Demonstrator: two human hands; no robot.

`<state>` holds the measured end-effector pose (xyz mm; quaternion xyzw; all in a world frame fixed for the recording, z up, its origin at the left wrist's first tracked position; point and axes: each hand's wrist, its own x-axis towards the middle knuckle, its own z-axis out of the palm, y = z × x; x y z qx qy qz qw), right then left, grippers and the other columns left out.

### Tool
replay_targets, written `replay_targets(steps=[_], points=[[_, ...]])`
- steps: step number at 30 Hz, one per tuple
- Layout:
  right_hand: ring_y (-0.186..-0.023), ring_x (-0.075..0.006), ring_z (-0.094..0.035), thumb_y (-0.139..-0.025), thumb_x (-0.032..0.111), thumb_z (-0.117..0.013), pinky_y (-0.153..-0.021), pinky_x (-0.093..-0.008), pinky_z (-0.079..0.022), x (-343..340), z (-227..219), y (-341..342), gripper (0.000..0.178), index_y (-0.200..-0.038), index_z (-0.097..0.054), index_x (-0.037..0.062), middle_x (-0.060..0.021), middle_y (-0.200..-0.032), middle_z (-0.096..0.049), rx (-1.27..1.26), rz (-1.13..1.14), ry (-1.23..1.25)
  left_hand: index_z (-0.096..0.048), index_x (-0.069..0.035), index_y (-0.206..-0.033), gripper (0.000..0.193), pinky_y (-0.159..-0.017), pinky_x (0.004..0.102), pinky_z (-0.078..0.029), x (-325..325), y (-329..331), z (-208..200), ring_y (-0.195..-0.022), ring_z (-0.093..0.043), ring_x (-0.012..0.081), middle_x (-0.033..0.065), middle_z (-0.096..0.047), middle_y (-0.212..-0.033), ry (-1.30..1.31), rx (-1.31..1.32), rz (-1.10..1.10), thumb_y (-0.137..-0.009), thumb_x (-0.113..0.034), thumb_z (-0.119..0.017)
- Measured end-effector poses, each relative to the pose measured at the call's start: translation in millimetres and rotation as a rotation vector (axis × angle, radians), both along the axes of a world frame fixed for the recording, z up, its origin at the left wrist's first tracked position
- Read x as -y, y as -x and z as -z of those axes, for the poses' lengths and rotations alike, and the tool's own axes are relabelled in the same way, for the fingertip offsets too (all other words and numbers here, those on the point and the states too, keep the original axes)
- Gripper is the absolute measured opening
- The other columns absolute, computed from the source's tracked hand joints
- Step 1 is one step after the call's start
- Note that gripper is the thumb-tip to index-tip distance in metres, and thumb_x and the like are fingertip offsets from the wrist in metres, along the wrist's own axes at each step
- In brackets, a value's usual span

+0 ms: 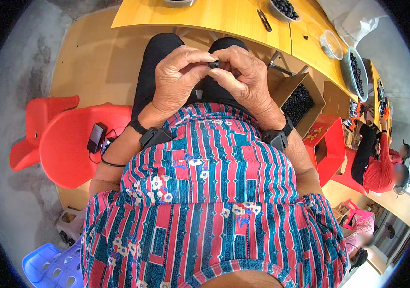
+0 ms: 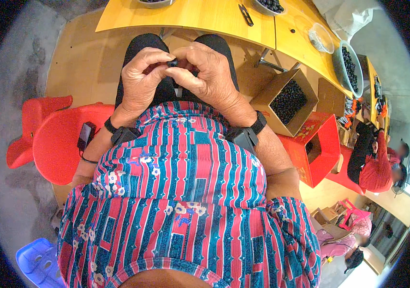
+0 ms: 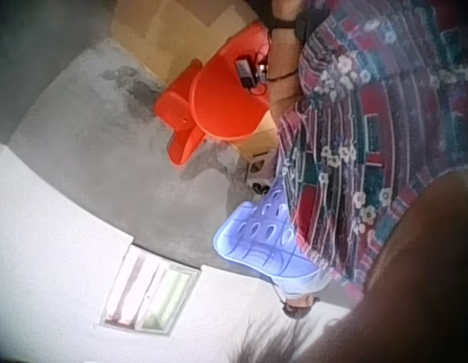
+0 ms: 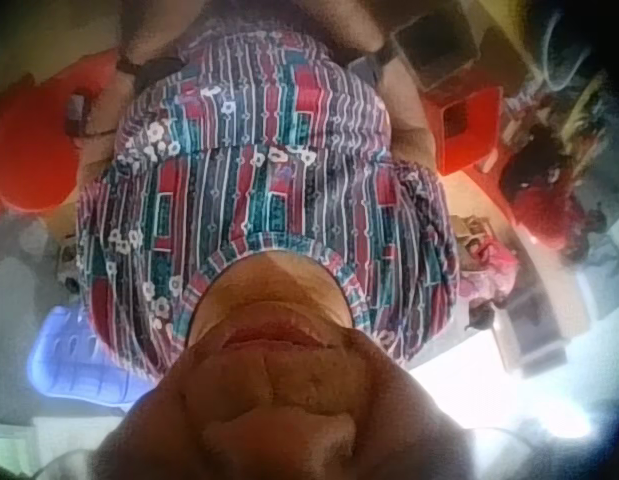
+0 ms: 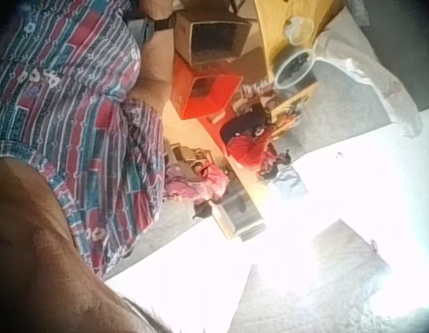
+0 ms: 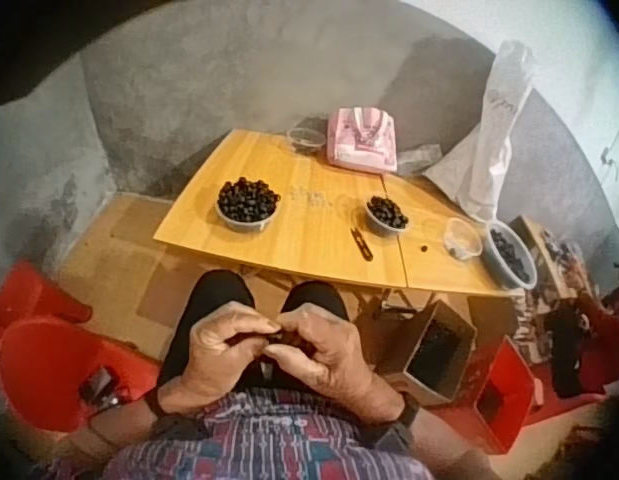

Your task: The person sorts small black plastic parts by hand, transferring them from a black plastic bowl into a white plastic bowl.

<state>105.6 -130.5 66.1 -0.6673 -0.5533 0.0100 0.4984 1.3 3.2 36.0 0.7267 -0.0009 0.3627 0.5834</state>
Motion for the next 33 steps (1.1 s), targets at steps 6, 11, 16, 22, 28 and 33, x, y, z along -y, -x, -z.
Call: replay_targets(steps=[6, 11, 16, 22, 28, 33], points=[[-0.056, -0.0131, -0.054, -0.077, 0.017, -0.069, -0.052, -0.0257, -0.043, -0.8, 4.1, -1.4, 0.019, -0.087, -0.062, 0.0024, -0.0039, -0.068, -0.055, -0.099, -0.022, -0.01, -0.068, -0.006, -0.091, 0.016, -0.065, 0.0208, -0.046, -1.7, 0.9, -5.6, -0.076, -0.057, 0.0096, 0.0021, -0.061, -0.084, -0.087, 0.029, -0.016, -0.076, 0.002, -0.067], [-0.054, -0.01, -0.053, -0.085, 0.021, -0.063, -0.053, -0.0239, -0.046, -2.7, 14.7, -1.4, 0.022, -0.083, -0.061, -0.0007, -0.0018, -0.067, -0.055, -0.821, -0.163, 0.027, -0.066, -0.002, -0.09, 0.014, -0.061, 0.021, -0.045, 0.4, 0.7, -6.9, -0.071, -0.054, 0.0079, 0.0019, -0.057, -0.08, -0.028, -0.033, -0.005, -0.076, 0.0, -0.068], [-0.053, -0.0111, -0.05, -0.087, 0.028, -0.061, -0.056, -0.0302, -0.053, -3.8, 22.8, -7.2, 0.029, -0.082, -0.06, -0.0009, -0.0037, -0.065, -0.054, -1.308, -0.341, 0.05, -0.064, 0.0, -0.09, 0.013, -0.06, 0.0203, -0.042, -1.5, 0.0, -1.1, -0.069, -0.05, 0.0071, 0.001, -0.053, -0.078, -0.048, -0.106, 0.006, -0.078, -0.002, -0.068], [-0.054, -0.0117, -0.049, -0.087, 0.029, -0.06, -0.057, -0.0315, -0.053, -4.0, 30.1, -11.2, 0.03, -0.083, -0.06, -0.0002, -0.0039, -0.067, -0.055, -1.458, -0.404, 0.067, -0.062, 0.001, -0.087, 0.011, -0.059, 0.0201, -0.039, 1.2, 0.3, -2.1, -0.066, -0.046, 0.0068, -0.0003, -0.05, -0.075, 0.011, -0.177, 0.02, -0.079, -0.004, -0.067], [-0.055, -0.0113, -0.05, -0.088, 0.029, -0.059, -0.057, -0.0316, -0.053, -3.3, 36.9, -15.6, 0.029, -0.084, -0.061, 0.0001, -0.0042, -0.07, -0.057, -1.503, -0.388, 0.085, -0.062, 0.001, -0.087, 0.009, -0.059, 0.021, -0.042, -0.2, -0.3, -2.7, -0.067, -0.049, 0.0072, 0.0016, -0.053, -0.076, -0.099, -0.235, -0.021, -0.079, -0.003, -0.065], [-0.054, -0.0106, -0.05, -0.088, 0.028, -0.059, -0.058, -0.0312, -0.054, -5.0, 37.7, -15.7, 0.028, -0.083, -0.061, 0.0005, -0.0043, -0.07, -0.057, -1.5, -0.38, 0.082, -0.062, 0.002, -0.087, 0.009, -0.059, 0.0216, -0.044, 1.6, -1.1, 2.2, -0.067, -0.053, 0.0077, 0.0035, -0.057, -0.077, -0.003, -0.243, -0.007, -0.08, -0.003, -0.065]])
